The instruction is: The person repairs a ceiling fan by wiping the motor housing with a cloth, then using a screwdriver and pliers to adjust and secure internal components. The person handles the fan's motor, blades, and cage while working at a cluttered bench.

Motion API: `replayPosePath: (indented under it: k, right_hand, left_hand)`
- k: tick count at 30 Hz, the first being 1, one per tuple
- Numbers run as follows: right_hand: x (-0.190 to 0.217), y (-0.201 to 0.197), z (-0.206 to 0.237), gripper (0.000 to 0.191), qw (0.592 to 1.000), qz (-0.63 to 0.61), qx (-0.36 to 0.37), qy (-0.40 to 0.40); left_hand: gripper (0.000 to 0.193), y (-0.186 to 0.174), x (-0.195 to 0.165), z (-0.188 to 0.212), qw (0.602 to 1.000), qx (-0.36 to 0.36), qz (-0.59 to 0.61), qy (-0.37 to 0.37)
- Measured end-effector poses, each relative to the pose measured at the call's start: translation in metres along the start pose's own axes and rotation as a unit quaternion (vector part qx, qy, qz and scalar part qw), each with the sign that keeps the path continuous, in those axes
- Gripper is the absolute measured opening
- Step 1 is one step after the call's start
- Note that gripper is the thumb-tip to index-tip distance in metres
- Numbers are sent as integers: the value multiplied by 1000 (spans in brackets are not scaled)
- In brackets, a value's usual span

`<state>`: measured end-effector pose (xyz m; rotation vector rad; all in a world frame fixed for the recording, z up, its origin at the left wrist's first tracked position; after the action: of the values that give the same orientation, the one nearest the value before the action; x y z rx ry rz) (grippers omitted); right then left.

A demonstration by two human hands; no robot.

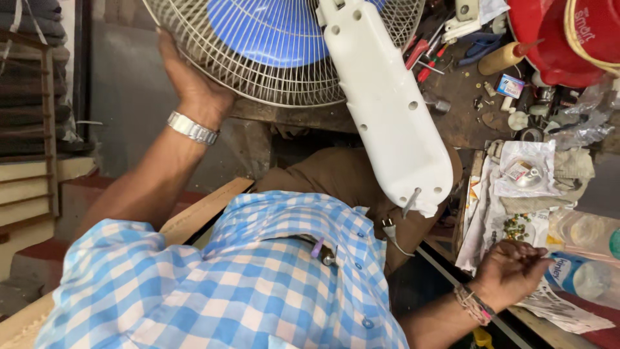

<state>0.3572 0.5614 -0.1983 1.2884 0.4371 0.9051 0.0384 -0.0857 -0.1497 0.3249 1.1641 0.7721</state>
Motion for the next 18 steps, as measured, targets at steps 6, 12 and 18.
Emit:
replayPosePath:
  k: [6,12,18]
  right_hand:
    - [-31,4,-4,19,992,29,58,104]
    - [-66,47,14,16,995,67,17,78]
    - [-109,114,40,34,985,128,31,107]
  left_hand:
    - [82,-5,-19,-15,993,116,0,-11]
    - [81,-13,-17,-17,997,77,-15,-19]
    - [88,-10,-3,-5,999,35,-17,-35]
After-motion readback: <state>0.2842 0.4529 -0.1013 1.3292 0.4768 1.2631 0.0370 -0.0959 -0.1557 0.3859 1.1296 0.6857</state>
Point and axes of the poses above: each hand's wrist, its own z-axis away from the middle knuckle, its own y-axis out of the palm, x = y × z, the point moved 2 cm from there along -z, towards the middle knuckle, and after that the axes turned 13 degrees about -z, right-handed, at the moved point
